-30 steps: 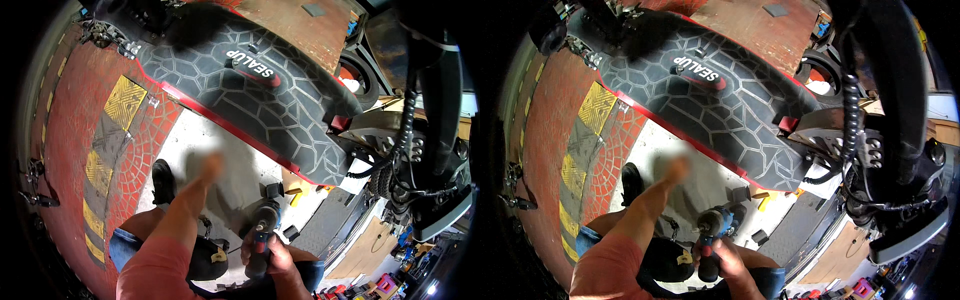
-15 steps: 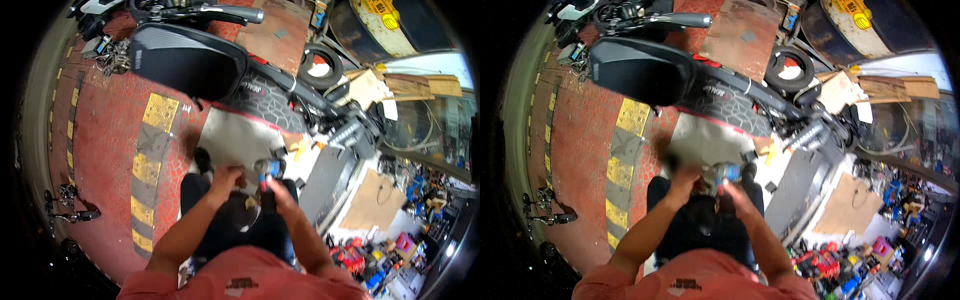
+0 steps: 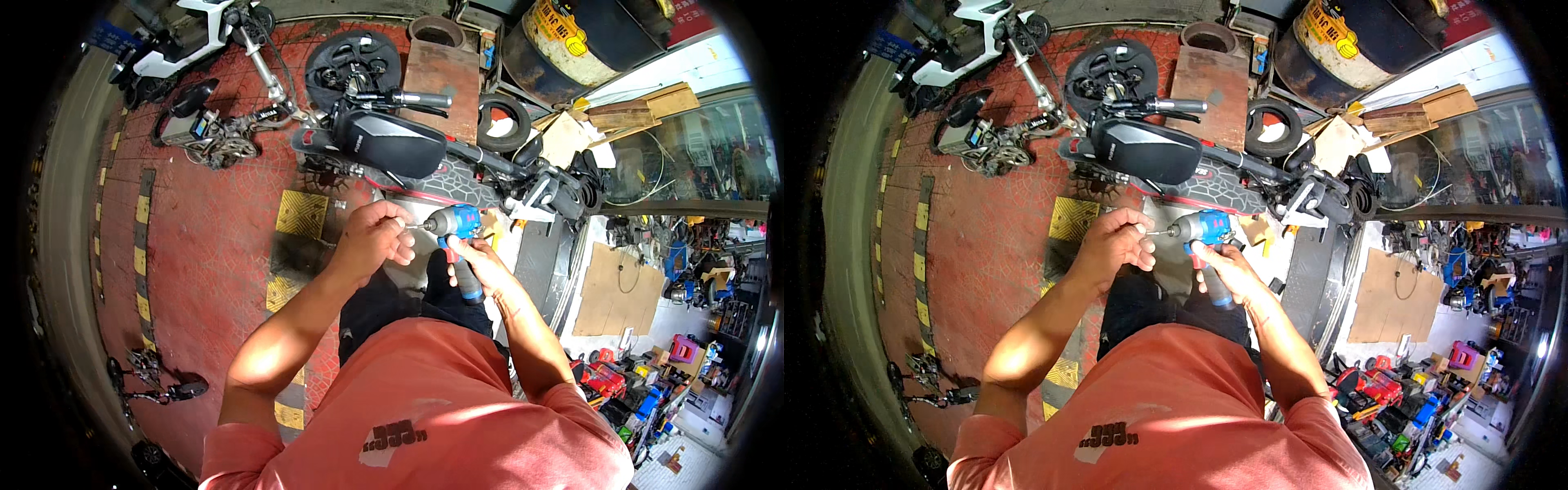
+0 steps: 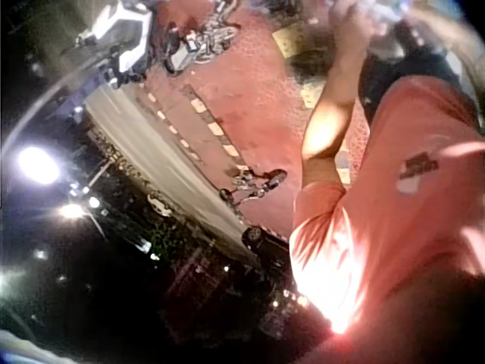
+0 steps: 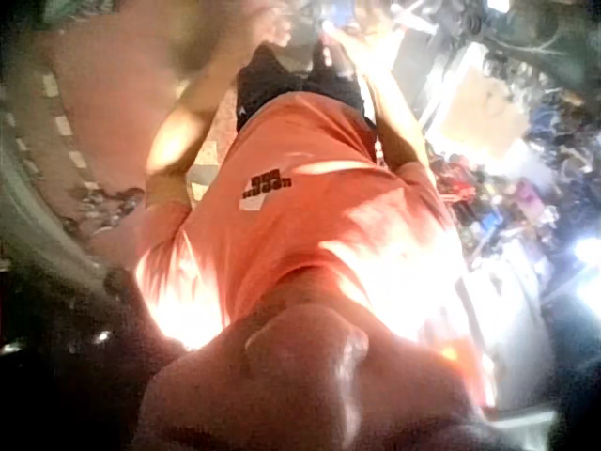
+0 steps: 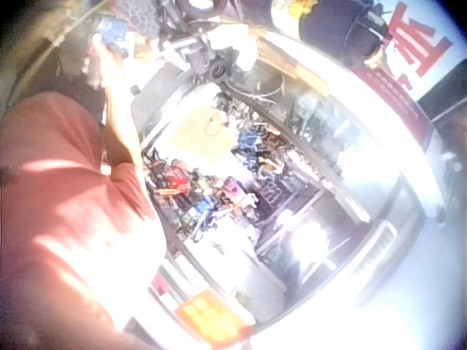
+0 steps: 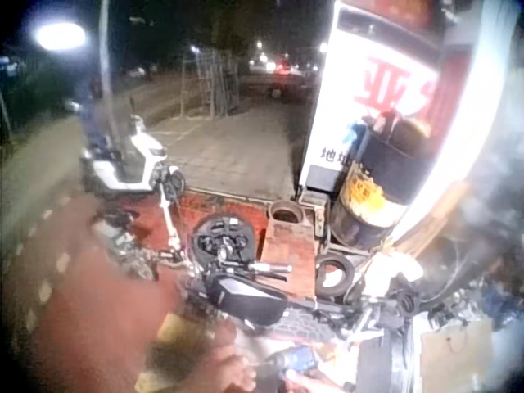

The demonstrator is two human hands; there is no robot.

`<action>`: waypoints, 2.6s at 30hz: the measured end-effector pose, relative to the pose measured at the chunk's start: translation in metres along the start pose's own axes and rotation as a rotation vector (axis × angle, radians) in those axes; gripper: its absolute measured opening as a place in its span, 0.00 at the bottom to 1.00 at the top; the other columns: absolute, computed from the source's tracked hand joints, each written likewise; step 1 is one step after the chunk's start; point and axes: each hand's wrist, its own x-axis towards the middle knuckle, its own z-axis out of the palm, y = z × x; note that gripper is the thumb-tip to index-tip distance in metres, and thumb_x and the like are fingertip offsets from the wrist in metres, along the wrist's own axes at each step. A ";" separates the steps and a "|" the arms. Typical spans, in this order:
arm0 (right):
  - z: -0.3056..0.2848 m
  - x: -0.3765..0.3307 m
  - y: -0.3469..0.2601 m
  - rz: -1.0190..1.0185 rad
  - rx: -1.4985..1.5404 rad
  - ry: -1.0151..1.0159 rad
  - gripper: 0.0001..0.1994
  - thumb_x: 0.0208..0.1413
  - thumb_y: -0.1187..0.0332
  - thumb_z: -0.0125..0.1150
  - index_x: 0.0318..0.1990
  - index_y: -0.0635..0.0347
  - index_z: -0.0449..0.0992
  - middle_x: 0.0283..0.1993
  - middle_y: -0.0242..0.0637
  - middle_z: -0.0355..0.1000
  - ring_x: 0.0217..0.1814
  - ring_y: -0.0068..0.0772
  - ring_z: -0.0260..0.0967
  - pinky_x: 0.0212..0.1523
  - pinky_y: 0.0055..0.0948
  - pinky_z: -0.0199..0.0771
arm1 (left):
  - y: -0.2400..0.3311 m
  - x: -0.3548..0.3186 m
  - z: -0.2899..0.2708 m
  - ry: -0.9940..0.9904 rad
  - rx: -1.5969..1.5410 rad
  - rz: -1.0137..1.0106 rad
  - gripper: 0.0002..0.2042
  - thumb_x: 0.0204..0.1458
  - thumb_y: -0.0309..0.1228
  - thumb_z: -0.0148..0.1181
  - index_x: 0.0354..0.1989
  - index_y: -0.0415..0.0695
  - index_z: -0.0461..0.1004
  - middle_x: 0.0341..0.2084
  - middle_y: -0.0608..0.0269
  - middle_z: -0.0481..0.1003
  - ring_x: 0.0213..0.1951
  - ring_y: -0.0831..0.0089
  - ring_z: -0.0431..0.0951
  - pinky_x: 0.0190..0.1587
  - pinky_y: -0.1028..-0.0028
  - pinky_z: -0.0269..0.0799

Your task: The person is assembling an electric scooter by attaching a red and black deck plate to the frame. They use a cordless power drill to drive multiple screws into the deck, securing it to the scooter's body. The person adjusts the deck's position and uses the drill to fasten screws at various points along the edges.

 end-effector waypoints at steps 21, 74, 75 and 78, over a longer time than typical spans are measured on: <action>-0.047 0.056 -0.150 -0.230 -0.647 0.110 0.25 0.57 0.42 0.76 0.46 0.55 0.86 0.31 0.36 0.82 0.29 0.29 0.79 0.36 0.36 0.78 | 0.126 0.131 -0.002 -0.277 0.332 -0.374 0.15 0.58 0.17 0.54 0.54 0.30 0.75 0.36 0.51 0.83 0.34 0.62 0.88 0.39 0.67 0.89; -0.082 0.742 -0.190 0.112 -1.632 -0.460 0.36 0.45 0.37 0.76 0.38 0.71 0.84 0.39 0.61 0.82 0.46 0.62 0.82 0.50 0.50 0.82 | -0.100 0.572 -0.309 -0.326 1.137 0.078 0.21 0.53 0.28 0.67 0.57 0.42 0.77 0.52 0.50 0.79 0.56 0.49 0.76 0.64 0.52 0.68; -0.075 0.740 -0.198 0.154 -1.649 -0.473 0.35 0.47 0.38 0.76 0.39 0.70 0.85 0.41 0.61 0.82 0.48 0.62 0.82 0.52 0.50 0.82 | -0.102 0.568 -0.309 -0.331 1.149 0.080 0.22 0.52 0.29 0.68 0.57 0.43 0.77 0.52 0.50 0.79 0.56 0.49 0.76 0.64 0.52 0.68; -0.072 0.743 -0.202 0.167 -1.668 -0.471 0.34 0.49 0.39 0.75 0.41 0.69 0.86 0.43 0.62 0.82 0.49 0.61 0.82 0.53 0.50 0.83 | -0.106 0.572 -0.312 -0.332 1.156 0.062 0.24 0.49 0.30 0.70 0.57 0.45 0.77 0.51 0.51 0.79 0.53 0.50 0.77 0.62 0.52 0.68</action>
